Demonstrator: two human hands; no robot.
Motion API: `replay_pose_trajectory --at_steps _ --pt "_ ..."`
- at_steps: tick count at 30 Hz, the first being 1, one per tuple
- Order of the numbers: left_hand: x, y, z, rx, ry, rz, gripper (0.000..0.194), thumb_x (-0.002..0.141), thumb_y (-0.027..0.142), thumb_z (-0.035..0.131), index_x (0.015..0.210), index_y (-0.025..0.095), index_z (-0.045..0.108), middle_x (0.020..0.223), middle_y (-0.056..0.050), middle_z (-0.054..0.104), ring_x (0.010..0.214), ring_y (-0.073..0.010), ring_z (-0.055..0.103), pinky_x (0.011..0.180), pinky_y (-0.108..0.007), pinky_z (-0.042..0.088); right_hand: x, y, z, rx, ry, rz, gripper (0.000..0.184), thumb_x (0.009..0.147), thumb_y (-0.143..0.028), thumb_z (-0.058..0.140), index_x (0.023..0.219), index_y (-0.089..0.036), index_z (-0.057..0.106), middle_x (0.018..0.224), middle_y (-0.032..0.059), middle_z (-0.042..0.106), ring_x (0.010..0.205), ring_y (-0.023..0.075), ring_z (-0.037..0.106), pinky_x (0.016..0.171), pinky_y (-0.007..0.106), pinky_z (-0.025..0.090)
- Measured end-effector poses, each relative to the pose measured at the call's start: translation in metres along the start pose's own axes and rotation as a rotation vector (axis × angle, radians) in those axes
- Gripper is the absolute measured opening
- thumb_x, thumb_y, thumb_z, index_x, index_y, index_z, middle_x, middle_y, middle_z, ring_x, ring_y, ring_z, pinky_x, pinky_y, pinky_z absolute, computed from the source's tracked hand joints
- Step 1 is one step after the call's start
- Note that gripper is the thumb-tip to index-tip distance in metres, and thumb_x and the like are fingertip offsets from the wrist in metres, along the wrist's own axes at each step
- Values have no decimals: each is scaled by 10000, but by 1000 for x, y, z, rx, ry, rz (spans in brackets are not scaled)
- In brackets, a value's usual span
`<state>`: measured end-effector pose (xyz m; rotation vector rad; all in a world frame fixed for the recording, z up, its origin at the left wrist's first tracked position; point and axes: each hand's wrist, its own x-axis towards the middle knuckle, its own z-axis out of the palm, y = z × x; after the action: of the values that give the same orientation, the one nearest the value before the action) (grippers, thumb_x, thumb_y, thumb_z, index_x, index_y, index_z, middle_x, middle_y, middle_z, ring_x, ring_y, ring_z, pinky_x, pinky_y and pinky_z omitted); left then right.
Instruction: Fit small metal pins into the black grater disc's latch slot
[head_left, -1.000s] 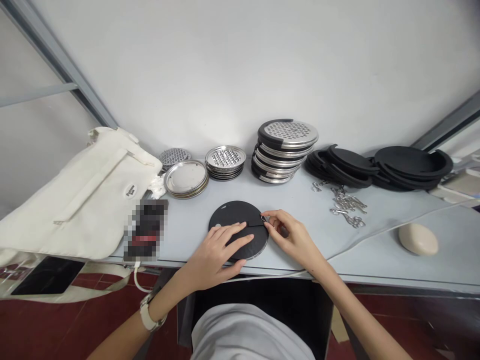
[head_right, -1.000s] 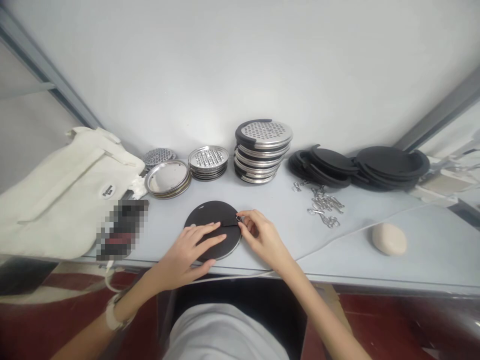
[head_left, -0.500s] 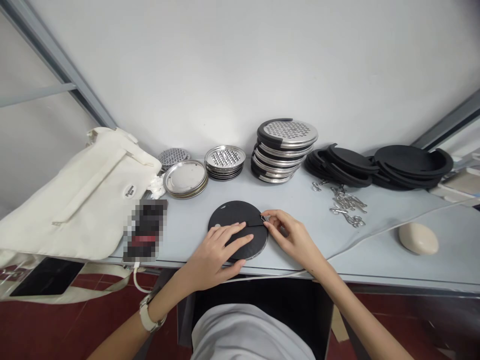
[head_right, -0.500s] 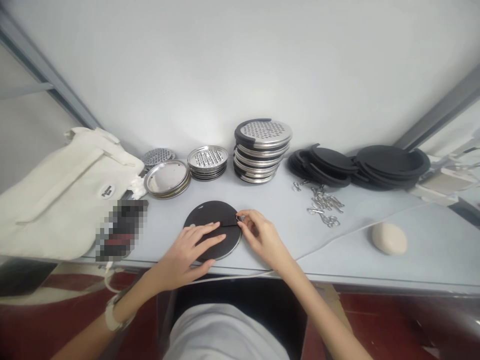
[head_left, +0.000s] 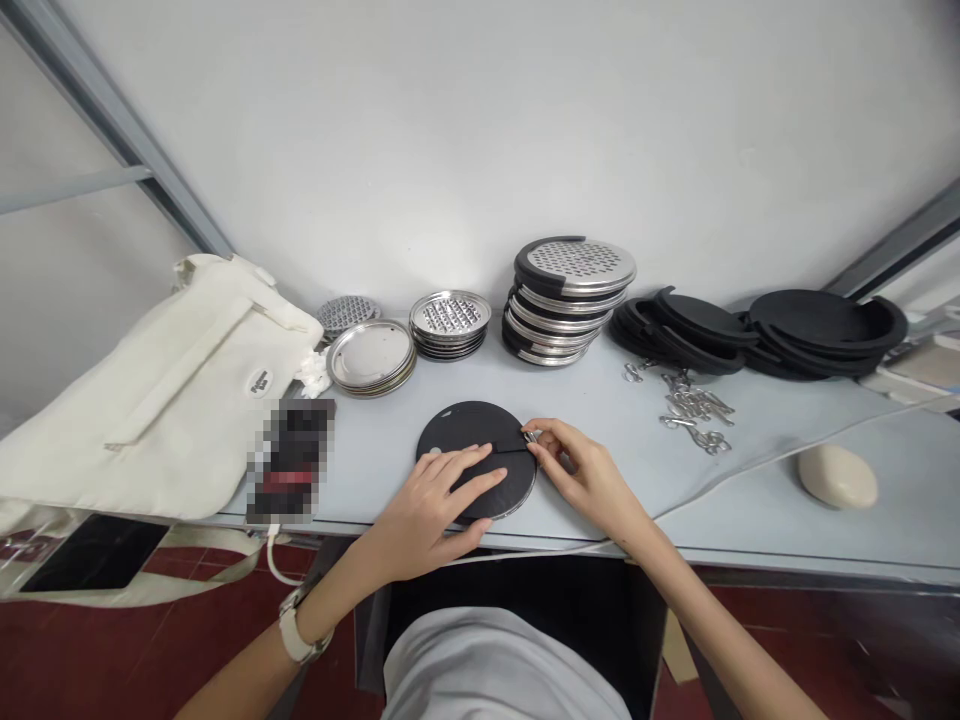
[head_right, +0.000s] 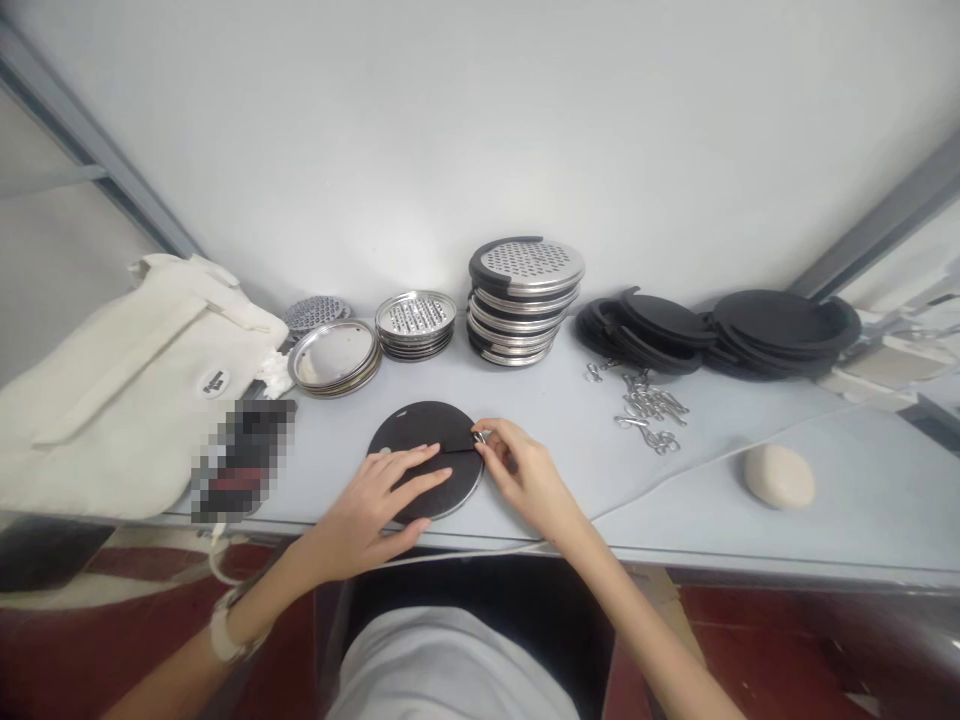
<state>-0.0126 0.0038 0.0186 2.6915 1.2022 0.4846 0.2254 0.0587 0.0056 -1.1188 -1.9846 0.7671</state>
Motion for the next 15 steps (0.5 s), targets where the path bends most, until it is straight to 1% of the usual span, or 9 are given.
replay_pose_trajectory --at_steps 6,15 --pt "0 0 0 -8 -19 -6 491 942 287 474 1428 247 415 1513 -84 353 1363 -251 359 1076 -429 307 1 0 1 3 -7 4 213 960 -267 464 1136 -201 564 771 23 607 663 171 585 663 296 487" --pt "0 0 0 -15 -12 0 489 936 284 483 1419 239 427 1508 -86 359 1363 -249 358 1069 -414 318 0 0 0 18 -24 16 209 964 -257 455 1142 -199 549 754 14 571 656 172 558 660 298 466"
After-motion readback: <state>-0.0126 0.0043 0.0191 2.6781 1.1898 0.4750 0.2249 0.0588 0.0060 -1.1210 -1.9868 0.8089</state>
